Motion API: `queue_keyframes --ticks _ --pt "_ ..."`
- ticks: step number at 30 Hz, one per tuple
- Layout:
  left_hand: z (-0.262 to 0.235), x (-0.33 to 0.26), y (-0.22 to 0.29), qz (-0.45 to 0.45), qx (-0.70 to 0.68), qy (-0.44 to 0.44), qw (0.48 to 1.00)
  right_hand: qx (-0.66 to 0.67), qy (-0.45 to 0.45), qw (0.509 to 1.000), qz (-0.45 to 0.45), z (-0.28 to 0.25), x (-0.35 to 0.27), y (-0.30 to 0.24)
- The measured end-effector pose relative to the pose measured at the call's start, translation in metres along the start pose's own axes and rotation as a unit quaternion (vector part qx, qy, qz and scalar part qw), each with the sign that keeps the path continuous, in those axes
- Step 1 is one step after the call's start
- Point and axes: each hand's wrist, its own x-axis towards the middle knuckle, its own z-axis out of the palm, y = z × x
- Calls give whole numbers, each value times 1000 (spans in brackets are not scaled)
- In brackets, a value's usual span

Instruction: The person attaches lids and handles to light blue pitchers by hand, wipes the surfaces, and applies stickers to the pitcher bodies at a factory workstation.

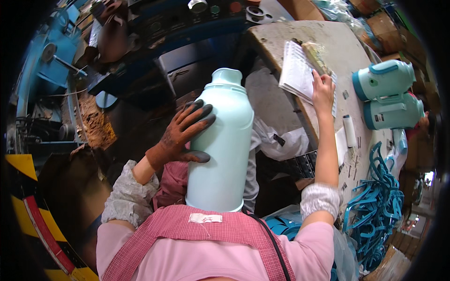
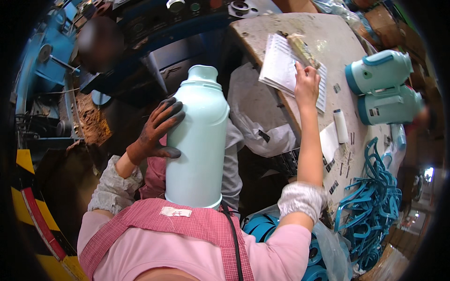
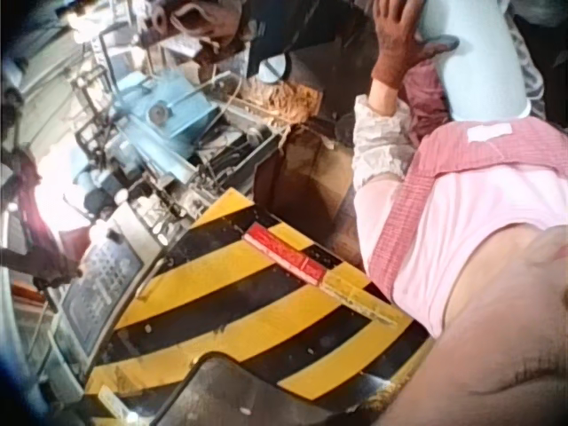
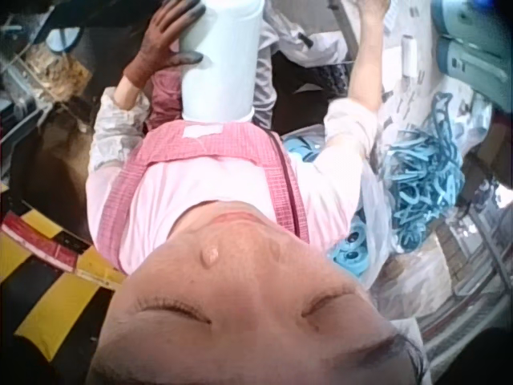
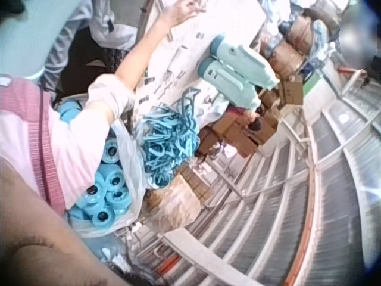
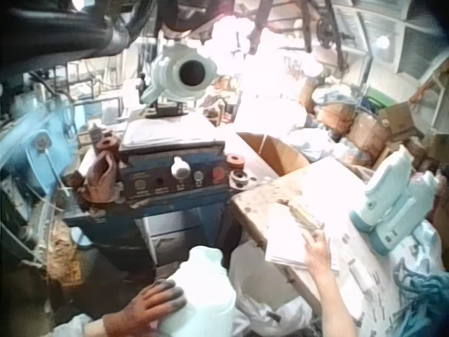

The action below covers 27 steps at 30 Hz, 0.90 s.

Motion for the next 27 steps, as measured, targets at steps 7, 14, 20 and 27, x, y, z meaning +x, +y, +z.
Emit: queue_keyframes --ticks 7,14,20,27 --pt "4 -8 -7 12 0 11 1000 332 16 942 -45 -118 -119 -192" --pt "-1 -3 -4 39 11 19 999 332 -6 943 29 -116 -138 -238" --pt "-16 6 6 36 49 -36 998 310 -30 948 63 -120 -140 -242" --pt "-42 36 33 66 160 -164 971 252 -38 967 16 -117 -138 -225"
